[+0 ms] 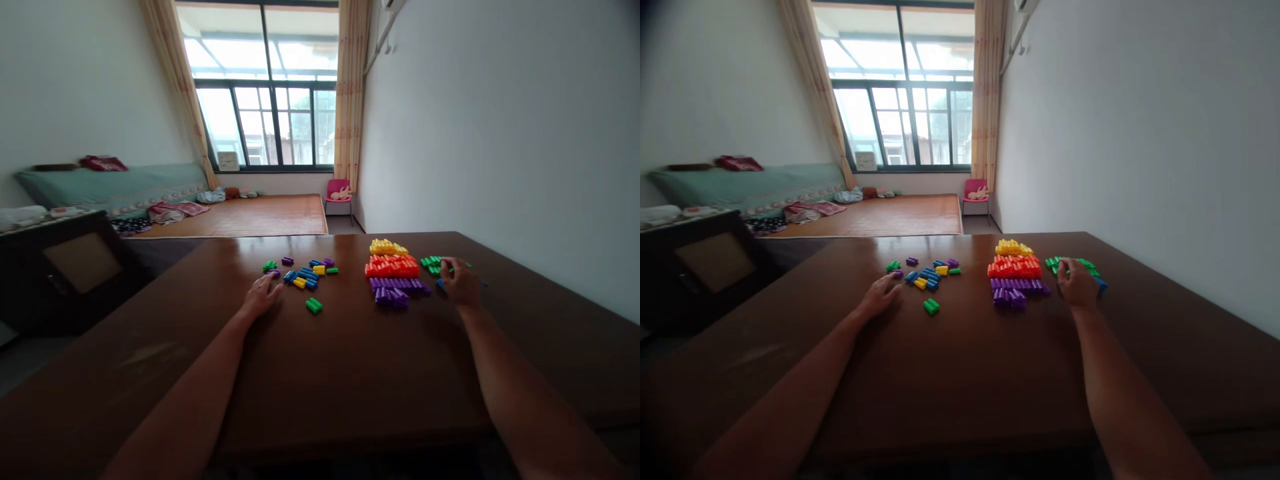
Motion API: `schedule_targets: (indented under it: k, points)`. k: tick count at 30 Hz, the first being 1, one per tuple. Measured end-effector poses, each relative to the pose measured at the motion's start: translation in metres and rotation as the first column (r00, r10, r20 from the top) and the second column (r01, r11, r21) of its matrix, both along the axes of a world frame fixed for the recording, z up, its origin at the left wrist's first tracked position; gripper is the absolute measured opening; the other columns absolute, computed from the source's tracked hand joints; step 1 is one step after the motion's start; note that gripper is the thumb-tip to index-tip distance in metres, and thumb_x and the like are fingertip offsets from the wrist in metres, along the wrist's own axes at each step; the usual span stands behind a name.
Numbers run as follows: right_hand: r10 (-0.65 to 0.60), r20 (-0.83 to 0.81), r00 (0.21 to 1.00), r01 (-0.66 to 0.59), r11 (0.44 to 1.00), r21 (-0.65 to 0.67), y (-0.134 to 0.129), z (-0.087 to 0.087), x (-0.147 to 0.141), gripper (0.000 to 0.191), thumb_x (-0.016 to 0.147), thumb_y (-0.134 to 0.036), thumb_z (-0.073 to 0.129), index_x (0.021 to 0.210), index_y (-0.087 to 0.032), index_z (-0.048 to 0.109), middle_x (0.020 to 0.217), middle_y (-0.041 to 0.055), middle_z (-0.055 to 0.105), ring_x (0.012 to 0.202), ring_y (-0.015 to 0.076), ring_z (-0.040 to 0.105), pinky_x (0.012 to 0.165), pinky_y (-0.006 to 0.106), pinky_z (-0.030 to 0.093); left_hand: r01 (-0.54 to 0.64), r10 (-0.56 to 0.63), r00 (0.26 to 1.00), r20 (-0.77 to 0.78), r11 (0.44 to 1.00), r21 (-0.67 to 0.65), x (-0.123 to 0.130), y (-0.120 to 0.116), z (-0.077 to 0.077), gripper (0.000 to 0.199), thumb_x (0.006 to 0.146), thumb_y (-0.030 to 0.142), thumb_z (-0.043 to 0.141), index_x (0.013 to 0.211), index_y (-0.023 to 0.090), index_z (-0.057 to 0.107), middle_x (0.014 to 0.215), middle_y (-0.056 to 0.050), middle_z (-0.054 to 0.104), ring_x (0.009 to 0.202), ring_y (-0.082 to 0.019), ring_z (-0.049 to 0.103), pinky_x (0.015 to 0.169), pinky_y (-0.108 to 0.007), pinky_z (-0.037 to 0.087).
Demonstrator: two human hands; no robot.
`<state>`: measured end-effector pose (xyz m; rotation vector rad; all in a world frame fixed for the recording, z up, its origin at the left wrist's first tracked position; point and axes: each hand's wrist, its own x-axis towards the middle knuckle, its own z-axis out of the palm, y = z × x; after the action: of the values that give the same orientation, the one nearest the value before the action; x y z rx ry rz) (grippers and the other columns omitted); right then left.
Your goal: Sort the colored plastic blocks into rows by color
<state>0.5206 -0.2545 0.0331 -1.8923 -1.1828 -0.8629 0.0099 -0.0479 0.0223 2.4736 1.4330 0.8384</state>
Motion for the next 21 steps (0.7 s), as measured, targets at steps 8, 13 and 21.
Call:
schedule_targets:
  k: [8,13,21]
  points:
    - [0.203,0.085,0.975,-0.196,0.977,-0.082,0.016,0.018,-0.075,0.033,0.093,-0.036,0.041,0.104,-0.017,0.065,0.095,0.0089,0.069,0.073,0.0178,0.061,0.068,0.028,0.044,0.300,-0.301,0.949,-0.097,0.954,-0.027,0.017,-0.020,0.001,0.037,0.092,0.043,0.041,0.096,0.022,0.071,0.106,-0.006,0.071,0.101,-0.021,0.062,0.091,-0.029,0.045]
    - [0.586,0.020,0.810,-0.495,0.701,-0.513,0.060,0.036,-0.185,0.030,0.095,-0.031,0.040,0.113,-0.023,0.063,0.113,0.0056,0.067,0.092,0.0181,0.063,0.075,0.028,0.046,0.195,-0.195,0.980,-0.032,0.981,-0.025,0.020,-0.020,0.003,0.037,0.092,0.043,0.042,0.084,0.020,0.070,0.088,-0.006,0.071,0.083,-0.019,0.063,0.075,-0.027,0.044]
    - [0.656,-0.068,0.752,-0.498,0.496,-0.712,0.163,0.032,-0.300,0.042,0.092,-0.022,0.044,0.134,-0.025,0.052,0.137,0.0052,0.054,0.120,0.0241,0.048,0.097,0.037,0.040,0.089,-0.082,0.993,0.084,0.993,-0.080,0.013,-0.017,0.004,0.032,0.091,0.039,0.047,0.085,0.019,0.071,0.085,-0.006,0.072,0.079,-0.018,0.064,0.068,-0.026,0.041]
